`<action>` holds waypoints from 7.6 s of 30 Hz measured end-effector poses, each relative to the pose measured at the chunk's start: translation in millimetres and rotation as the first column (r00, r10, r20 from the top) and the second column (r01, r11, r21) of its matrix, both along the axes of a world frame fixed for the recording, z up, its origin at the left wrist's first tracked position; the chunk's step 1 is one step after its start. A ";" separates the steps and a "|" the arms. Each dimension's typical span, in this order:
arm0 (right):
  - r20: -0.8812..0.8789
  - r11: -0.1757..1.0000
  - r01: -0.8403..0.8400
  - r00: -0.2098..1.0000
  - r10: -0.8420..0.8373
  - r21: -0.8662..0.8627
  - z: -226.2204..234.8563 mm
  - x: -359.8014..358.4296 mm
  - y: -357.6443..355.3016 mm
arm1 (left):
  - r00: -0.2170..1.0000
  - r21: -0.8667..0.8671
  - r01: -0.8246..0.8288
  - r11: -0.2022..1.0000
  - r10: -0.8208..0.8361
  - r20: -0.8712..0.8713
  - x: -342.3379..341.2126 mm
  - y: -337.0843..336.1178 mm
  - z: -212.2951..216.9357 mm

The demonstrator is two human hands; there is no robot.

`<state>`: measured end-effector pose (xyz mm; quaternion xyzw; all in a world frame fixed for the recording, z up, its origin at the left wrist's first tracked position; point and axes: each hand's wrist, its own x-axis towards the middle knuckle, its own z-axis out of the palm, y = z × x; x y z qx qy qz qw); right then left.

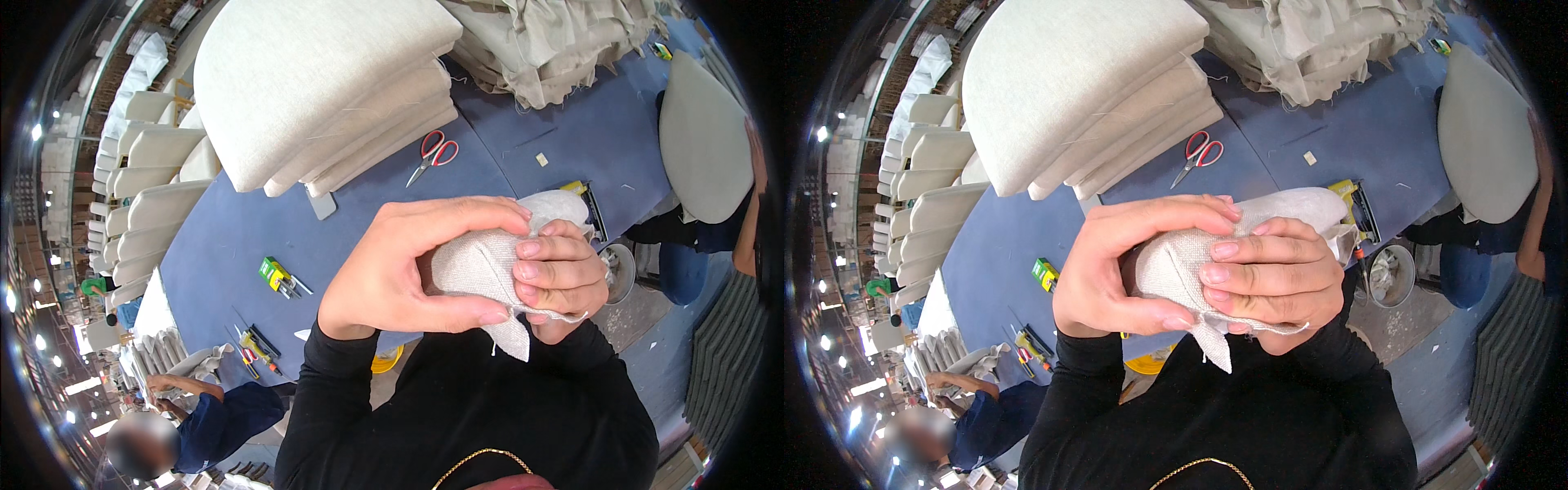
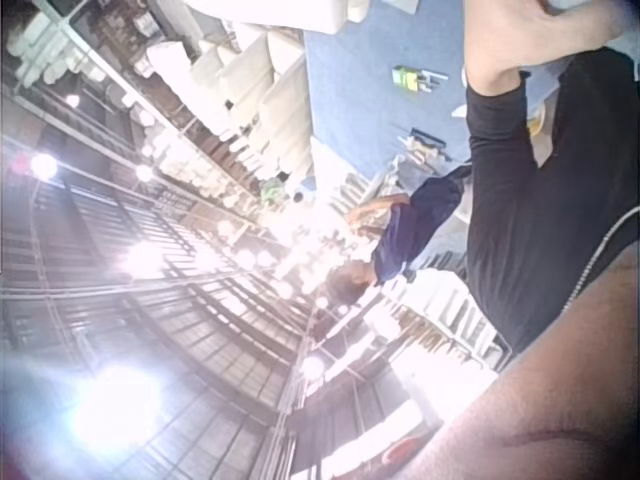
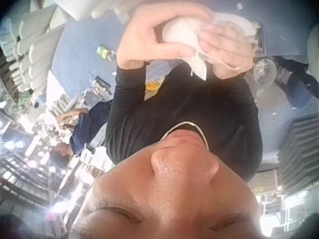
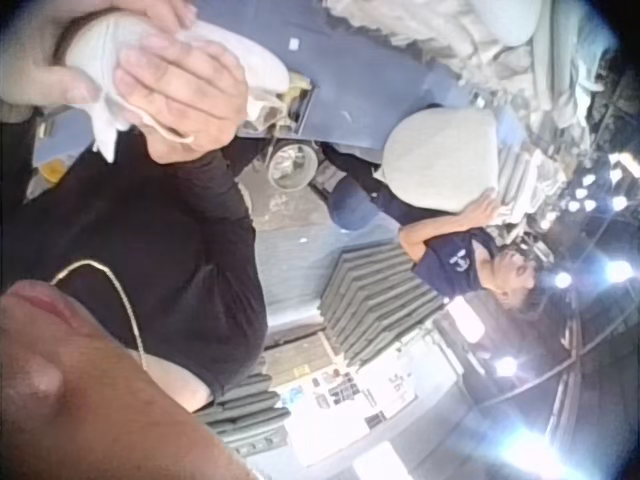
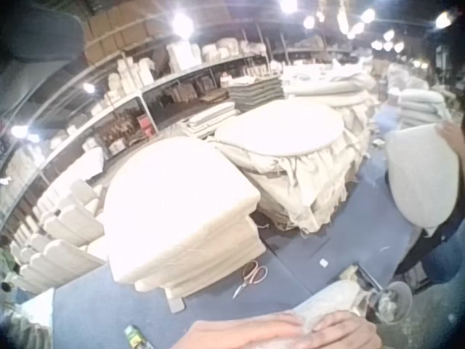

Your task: The person uses a screwdriver to cut and remove fabric from a chair cushion, then stuffs white fiber into the opening. They fold the fabric edges and use a staple gun to secure the fabric to the cushion. The person repeats this process on multiple cushions, handling tools and materials with both hands.

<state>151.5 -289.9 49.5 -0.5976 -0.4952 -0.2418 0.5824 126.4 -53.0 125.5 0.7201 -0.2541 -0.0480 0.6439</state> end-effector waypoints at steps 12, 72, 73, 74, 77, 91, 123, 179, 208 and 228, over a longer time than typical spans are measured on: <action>0.182 0.994 0.104 0.978 -0.097 -0.028 -4.3 -14.8 3.9 | 0.997 0.206 -0.034 0.978 0.019 0.074 -7.1 6.6 1.2; -0.759 0.670 -0.364 -0.224 0.611 0.647 1.7 -115.7 7.2 | 0.776 0.316 -0.610 0.727 0.466 0.425 -97.5 -44.2 -8.8; -0.747 0.666 -0.344 -0.229 0.624 0.662 5.6 -113.0 7.0 | 0.772 0.318 -0.609 0.727 0.450 0.448 -96.7 -42.7 -6.1; -0.791 0.693 -0.394 -0.189 0.582 0.604 6.5 -111.7 3.9 | 0.769 0.316 -0.608 0.729 0.439 0.466 -97.0 -42.9 -5.8; -0.845 0.723 -0.509 -0.017 0.534 0.467 -6.8 -106.2 -3.1 | 0.756 0.302 -0.603 0.739 0.407 0.513 -96.4 -44.0 -8.2; -0.734 0.804 -0.538 0.435 0.522 0.252 -67.3 -109.8 -2.5 | 0.705 0.227 -0.635 0.738 0.435 0.559 -98.8 -53.1 -17.7; -0.519 0.664 0.184 0.487 -0.702 -0.725 -312.2 101.7 -92.9 | -0.116 -0.017 -0.993 -0.117 0.992 -0.038 -201.0 84.8 -88.0; -0.761 0.983 0.145 0.623 -0.180 -0.114 56.3 -46.9 -59.0 | 0.625 0.161 -0.691 0.705 0.470 0.623 -37.4 -72.7 -44.6; -0.774 0.979 -0.115 0.631 -0.059 -0.168 69.4 -47.2 -24.4 | 0.607 0.164 -0.674 0.720 0.414 0.678 -41.4 -56.9 -55.7; -0.676 0.958 0.018 0.705 -0.215 -0.286 65.3 -46.1 -17.2 | 0.582 0.128 -0.687 0.716 0.434 0.688 -35.8 -55.0 -55.6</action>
